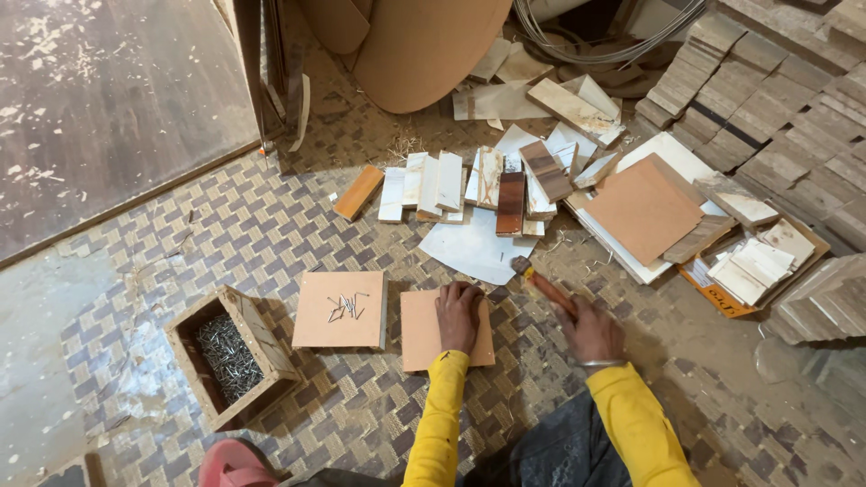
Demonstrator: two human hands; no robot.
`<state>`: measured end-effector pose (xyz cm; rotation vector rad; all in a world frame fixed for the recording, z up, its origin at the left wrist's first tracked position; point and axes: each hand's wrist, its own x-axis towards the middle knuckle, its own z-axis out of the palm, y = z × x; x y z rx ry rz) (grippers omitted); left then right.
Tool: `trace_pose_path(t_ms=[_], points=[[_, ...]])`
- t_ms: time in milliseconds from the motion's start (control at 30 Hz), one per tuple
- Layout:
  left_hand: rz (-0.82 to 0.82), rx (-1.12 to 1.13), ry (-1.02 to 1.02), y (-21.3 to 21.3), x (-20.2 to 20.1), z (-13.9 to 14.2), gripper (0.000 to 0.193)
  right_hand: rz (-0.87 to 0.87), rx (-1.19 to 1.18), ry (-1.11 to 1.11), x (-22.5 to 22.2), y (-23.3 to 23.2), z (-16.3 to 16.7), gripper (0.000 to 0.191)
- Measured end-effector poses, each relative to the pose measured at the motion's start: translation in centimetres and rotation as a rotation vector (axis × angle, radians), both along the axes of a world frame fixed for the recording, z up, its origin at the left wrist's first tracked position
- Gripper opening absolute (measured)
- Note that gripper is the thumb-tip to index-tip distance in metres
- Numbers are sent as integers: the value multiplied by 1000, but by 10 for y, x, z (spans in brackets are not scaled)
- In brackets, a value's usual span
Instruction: The person sits on the floor and hammers nails into small square wooden boards. They take nails from a wooden box, position each nail on a board, and drive it in with a hammer, working through several boards one at a time.
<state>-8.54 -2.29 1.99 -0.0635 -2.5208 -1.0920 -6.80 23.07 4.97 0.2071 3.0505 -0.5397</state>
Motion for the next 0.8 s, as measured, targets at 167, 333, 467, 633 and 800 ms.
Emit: trace_pose_path(t_ms=[167, 333, 467, 633, 800], points=[[7, -15, -15, 0, -2, -3, 13, 101, 302, -21, -4, 1, -3, 31], [-4, -25, 32, 1, -1, -8, 14, 340, -125, 112, -23, -63, -31, 41], [-5, -61, 71, -1, -1, -7, 20, 322, -401, 212, -53, -104, -39, 27], [-20, -5, 25, -2, 0, -1, 14, 354, -262, 181, -54, -104, -34, 23], [-43, 35, 66, -5, 3, 0, 18, 277, 23, -268, -76, -118, -32, 28]])
